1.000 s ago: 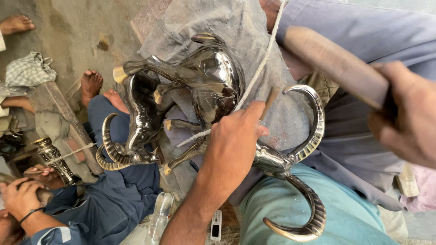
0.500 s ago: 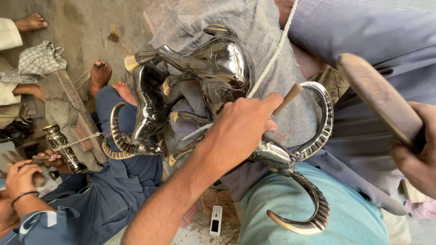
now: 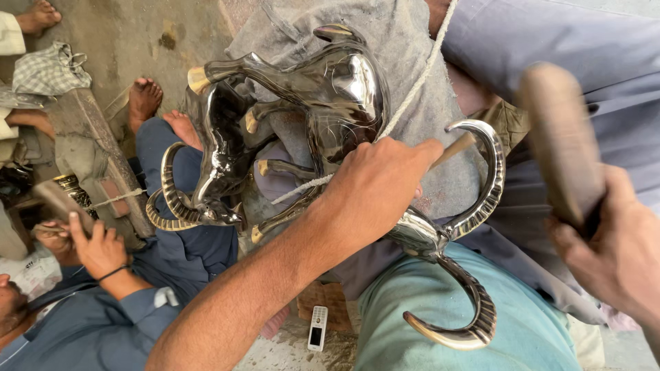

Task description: The person sits on the floor and uses a wooden mallet and a small metal chisel to hammer a decorative pattern into the side of a polished metal goat sculpture. The sculpture is held steady on a cloth-covered support on the lap. The person repeatedly taps the chisel to create a textured surface on the animal's flank.

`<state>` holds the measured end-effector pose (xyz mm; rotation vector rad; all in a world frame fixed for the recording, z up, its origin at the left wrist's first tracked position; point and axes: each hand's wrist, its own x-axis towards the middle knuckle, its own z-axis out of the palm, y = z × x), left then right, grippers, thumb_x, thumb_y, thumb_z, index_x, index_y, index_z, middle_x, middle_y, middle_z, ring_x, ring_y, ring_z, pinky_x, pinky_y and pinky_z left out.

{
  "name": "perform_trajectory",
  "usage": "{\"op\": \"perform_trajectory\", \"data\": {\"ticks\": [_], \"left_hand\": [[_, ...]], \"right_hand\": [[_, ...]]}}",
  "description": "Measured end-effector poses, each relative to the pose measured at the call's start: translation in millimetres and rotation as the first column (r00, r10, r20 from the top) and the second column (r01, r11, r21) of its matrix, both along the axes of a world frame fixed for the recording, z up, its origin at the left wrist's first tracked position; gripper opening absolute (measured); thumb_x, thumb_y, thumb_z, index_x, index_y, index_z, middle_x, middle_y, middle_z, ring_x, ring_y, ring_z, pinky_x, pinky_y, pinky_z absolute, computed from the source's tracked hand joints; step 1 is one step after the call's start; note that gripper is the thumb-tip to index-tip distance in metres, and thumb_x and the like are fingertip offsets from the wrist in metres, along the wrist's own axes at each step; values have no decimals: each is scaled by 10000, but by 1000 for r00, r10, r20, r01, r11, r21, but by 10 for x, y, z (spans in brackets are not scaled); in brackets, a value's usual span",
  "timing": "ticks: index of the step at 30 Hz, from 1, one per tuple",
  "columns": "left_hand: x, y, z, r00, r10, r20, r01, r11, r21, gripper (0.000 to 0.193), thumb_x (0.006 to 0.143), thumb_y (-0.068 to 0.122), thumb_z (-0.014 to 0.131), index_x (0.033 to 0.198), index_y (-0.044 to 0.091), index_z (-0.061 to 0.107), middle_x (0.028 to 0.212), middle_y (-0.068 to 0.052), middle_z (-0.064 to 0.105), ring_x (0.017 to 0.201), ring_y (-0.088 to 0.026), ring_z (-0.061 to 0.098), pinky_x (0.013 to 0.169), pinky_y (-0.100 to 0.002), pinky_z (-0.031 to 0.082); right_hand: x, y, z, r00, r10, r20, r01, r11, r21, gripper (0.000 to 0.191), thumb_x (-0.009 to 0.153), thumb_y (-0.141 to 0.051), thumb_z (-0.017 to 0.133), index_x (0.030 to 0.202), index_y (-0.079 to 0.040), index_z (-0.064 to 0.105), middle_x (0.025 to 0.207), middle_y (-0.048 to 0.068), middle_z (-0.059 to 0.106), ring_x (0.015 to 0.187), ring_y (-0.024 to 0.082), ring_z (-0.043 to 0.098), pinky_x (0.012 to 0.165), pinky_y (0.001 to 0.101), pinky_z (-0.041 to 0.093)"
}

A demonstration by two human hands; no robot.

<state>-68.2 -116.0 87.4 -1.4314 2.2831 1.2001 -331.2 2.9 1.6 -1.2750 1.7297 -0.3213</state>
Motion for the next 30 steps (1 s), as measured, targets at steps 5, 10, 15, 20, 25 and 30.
{"op": "perform_trajectory", "data": {"ticks": [5, 10, 15, 20, 25, 30], "left_hand": [[33, 83, 51, 991, 136, -13, -136, 990, -21, 145, 953, 56, 586, 1088, 7, 565, 841, -197, 737, 845, -397, 747, 674, -499, 587], [60, 159, 60, 979, 204, -30, -206, 974, -96, 118, 950, 53, 600, 1041, -7, 556, 843, -214, 731, 841, -424, 734, 686, -532, 569], [90, 248, 52, 951, 307, -37, -309, 943, -119, 178, 956, 113, 672, 1005, -8, 550, 851, -218, 727, 855, -442, 718, 692, -548, 541], [129, 398, 78, 882, 461, -99, -472, 859, -198, 278, 907, 130, 730, 1095, 4, 570, 886, -221, 712, 842, -423, 720, 661, -502, 555], [160, 539, 63, 835, 537, -121, -548, 789, -278, 326, 900, 163, 772, 1108, 2, 579, 838, -207, 693, 778, -436, 685, 631, -515, 502], [165, 727, 10, 765, 597, -241, -642, 685, -344, 286, 936, 180, 766, 1099, 19, 595, 842, -151, 685, 740, -345, 690, 619, -452, 519]], "right_hand": [[72, -306, 132, 990, 38, -137, -14, 986, 169, 554, 869, -87, 742, 1376, 14, 543, 916, 255, 682, 736, 363, 683, 682, 453, 569], [44, -673, 212, 908, 340, -245, -330, 940, 82, 597, 837, -66, 728, 1404, -25, 544, 892, 235, 715, 742, 349, 732, 713, 426, 589], [42, -917, 274, 894, 366, -258, -434, 849, -301, 532, 796, 49, 678, 1317, 7, 580, 936, 236, 688, 817, 363, 712, 756, 441, 580], [86, -1176, 416, 814, 445, -374, -573, 721, -389, 649, 669, 141, 644, 1307, 25, 606, 1017, 264, 663, 849, 376, 692, 792, 448, 587], [246, -1361, 675, 648, 508, -568, -723, 646, -247, 631, 738, 74, 683, 1356, -12, 590, 968, 192, 674, 790, 302, 681, 812, 423, 582], [362, -1410, 956, 730, 438, -524, -677, 569, -468, 563, 798, 96, 659, 1350, 15, 586, 1040, 226, 658, 819, 309, 663, 781, 405, 565]]}}
